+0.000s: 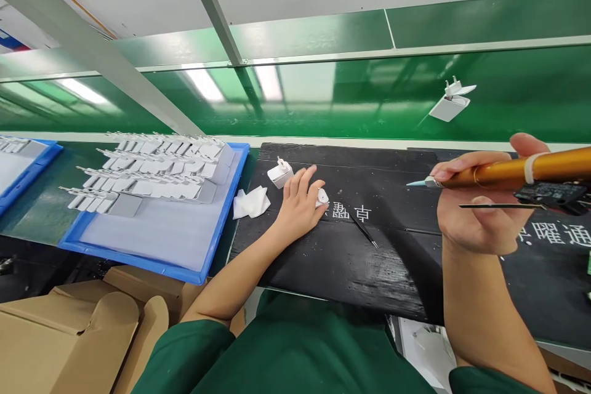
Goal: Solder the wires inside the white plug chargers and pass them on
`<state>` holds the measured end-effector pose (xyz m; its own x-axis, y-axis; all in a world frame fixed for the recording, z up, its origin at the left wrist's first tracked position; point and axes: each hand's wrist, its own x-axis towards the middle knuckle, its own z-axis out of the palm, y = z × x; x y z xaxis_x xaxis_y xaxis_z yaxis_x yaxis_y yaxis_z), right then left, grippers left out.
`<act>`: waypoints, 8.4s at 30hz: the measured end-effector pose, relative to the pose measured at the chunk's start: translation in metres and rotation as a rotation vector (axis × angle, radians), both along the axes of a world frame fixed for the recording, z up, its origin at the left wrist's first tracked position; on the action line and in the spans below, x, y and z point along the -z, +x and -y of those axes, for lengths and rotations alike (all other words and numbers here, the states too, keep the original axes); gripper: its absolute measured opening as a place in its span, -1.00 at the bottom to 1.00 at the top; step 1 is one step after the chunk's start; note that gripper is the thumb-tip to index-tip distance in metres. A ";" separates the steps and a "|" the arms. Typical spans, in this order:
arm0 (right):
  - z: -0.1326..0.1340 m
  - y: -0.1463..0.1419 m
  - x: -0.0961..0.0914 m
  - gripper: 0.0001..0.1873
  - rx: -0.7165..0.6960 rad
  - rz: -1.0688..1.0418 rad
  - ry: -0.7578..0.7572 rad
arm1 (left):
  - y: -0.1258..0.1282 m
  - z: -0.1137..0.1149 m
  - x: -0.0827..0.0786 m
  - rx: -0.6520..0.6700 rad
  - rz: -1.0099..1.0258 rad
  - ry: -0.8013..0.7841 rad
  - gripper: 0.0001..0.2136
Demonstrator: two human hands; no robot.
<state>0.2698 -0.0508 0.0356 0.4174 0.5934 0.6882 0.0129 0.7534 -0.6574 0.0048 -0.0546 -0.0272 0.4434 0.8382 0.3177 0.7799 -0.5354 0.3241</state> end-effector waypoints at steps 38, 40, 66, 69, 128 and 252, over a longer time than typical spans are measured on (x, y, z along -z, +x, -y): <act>-0.015 0.052 0.021 -0.43 0.082 0.022 -0.071 | -0.057 -0.095 -0.019 -0.571 0.096 -0.090 -0.20; -0.016 0.058 0.024 -0.50 0.118 0.018 -0.061 | -0.059 -0.095 -0.024 -0.600 0.071 -0.080 -0.11; -0.013 0.055 0.033 -0.56 0.207 0.036 -0.041 | 0.153 -0.201 -0.030 -0.191 0.586 -0.456 -0.11; -0.016 0.052 0.033 -0.55 0.196 0.028 -0.013 | 0.099 -0.172 -0.035 -0.032 0.627 -0.525 -0.17; -0.007 -0.108 -0.041 -0.64 -0.110 0.246 0.131 | 0.020 -0.022 -0.026 0.089 0.640 -0.118 -0.68; 0.056 -0.053 0.004 -0.83 0.002 0.206 -0.090 | 0.021 -0.005 -0.030 0.543 0.602 0.337 -0.50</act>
